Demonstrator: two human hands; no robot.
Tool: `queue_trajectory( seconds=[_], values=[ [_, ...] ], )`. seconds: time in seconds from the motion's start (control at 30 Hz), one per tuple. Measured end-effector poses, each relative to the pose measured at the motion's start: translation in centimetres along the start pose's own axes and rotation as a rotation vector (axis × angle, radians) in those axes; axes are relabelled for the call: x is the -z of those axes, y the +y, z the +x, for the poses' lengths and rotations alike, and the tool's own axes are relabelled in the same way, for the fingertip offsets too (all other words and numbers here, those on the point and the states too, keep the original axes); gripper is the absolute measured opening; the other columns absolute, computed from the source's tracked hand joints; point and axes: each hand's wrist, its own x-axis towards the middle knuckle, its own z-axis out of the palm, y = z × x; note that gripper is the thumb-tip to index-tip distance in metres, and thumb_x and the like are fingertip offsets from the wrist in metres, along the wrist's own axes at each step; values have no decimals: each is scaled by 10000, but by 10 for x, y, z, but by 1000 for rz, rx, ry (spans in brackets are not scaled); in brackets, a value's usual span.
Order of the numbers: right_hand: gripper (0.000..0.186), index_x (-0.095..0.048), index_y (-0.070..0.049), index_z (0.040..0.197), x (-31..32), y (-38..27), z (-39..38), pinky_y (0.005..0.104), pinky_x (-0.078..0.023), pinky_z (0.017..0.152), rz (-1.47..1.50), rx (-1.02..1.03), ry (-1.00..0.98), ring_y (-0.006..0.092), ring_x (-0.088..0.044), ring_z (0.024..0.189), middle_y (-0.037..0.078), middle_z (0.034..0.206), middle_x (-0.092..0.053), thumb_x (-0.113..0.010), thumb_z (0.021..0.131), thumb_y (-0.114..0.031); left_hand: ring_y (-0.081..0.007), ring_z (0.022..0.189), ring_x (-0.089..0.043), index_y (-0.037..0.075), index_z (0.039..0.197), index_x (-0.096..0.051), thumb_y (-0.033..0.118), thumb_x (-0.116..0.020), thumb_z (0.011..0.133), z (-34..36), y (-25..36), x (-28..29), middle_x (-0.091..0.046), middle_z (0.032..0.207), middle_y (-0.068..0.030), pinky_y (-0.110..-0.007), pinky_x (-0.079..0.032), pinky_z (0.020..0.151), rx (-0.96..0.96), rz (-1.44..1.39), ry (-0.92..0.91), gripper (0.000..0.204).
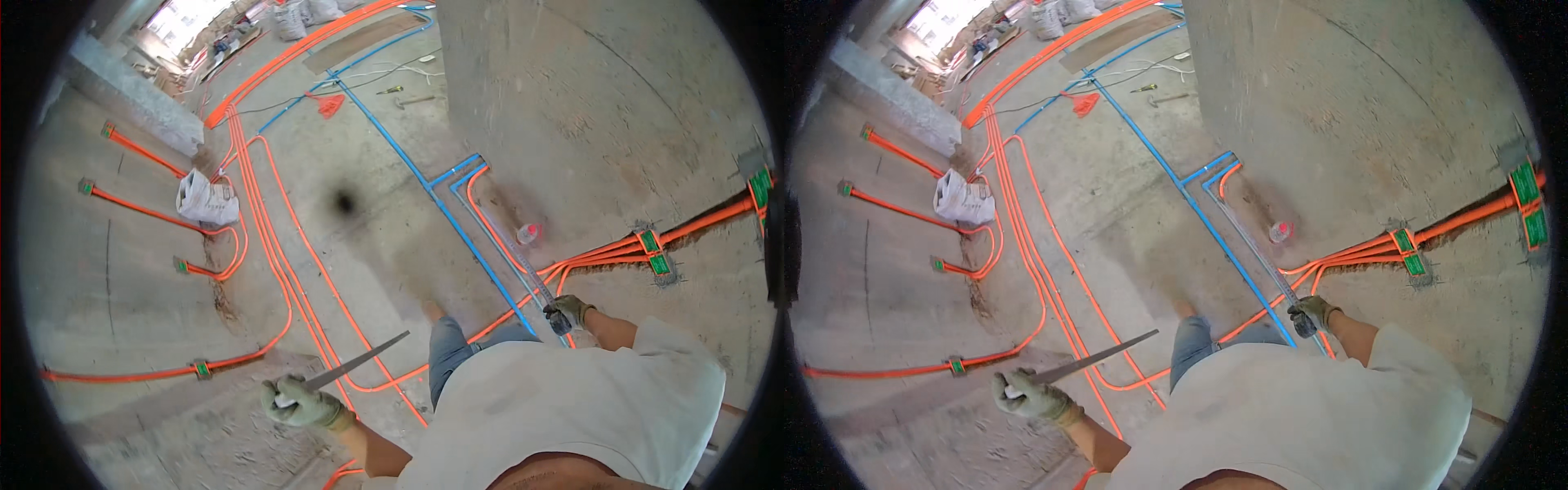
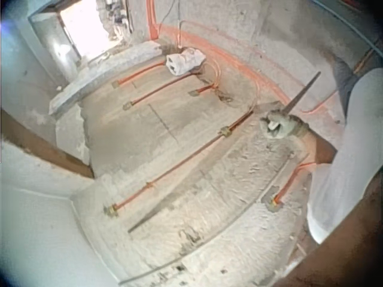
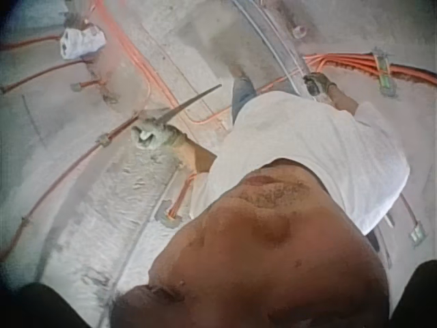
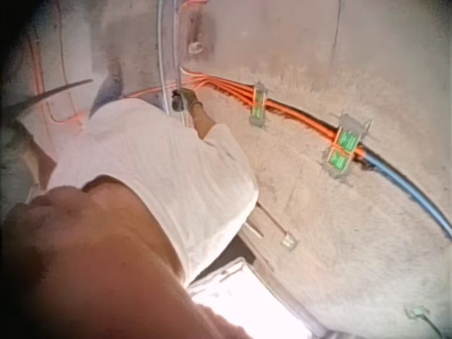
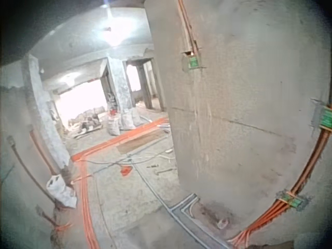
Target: The recorder is measuring and cutting pieces of plywood on the floor using a tape measure, a spirit level, and a utility knife.
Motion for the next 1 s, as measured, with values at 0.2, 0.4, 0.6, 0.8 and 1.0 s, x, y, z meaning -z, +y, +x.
queue_trajectory(
  seconds=[0.2,0.4,0.6,0.8,1.0],
  values=[
    [160,-634,-18,948,-64,-71,13,389,-370,411,143,16,240,233,-490,438,86,593,-529,-572,922,-163,-155,667,-514,-55,1221,-488,61,-590,899,118,-23,-189,-544,752,-84,-294,-440,593,65,-100,-160,357],
    [184,-627,-33,876,-89,-131,89,380,-343,404,324,-73,213,223,-431,390,66,544,-492,-583,908,-209,-167,621,-516,-88,1226,-477,60,-539,896,182,-66,-368,-558,710,-96,-290,-423,576,-48,-185,-276,367],
    [224,-598,-95,778,-120,-304,183,354,-387,457,662,-216,-18,207,-504,482,60,577,-515,-555,928,-255,-178,590,-520,-97,1238,-466,159,-559,928,258,-79,-535,-568,728,-126,-301,-451,585,-91,-248,-243,413],
    [172,-671,-46,905,-214,-614,234,364,-511,646,-277,430,-29,209,-640,716,66,804,-661,-571,901,-186,-178,560,-504,-80,1046,-522,407,-434,978,339,-108,-671,-542,674,-109,-324,-478,577,-551,-48,-252,500],
    [302,-682,-71,1096,-367,-849,315,387,-529,799,-910,1254,-147,275,-666,868,105,1014,-705,-605,814,-148,-170,536,-496,-51,1017,-528,461,-425,990,412,-156,-830,-560,788,-102,-456,-518,831,-499,-27,-163,523]
  ],
)
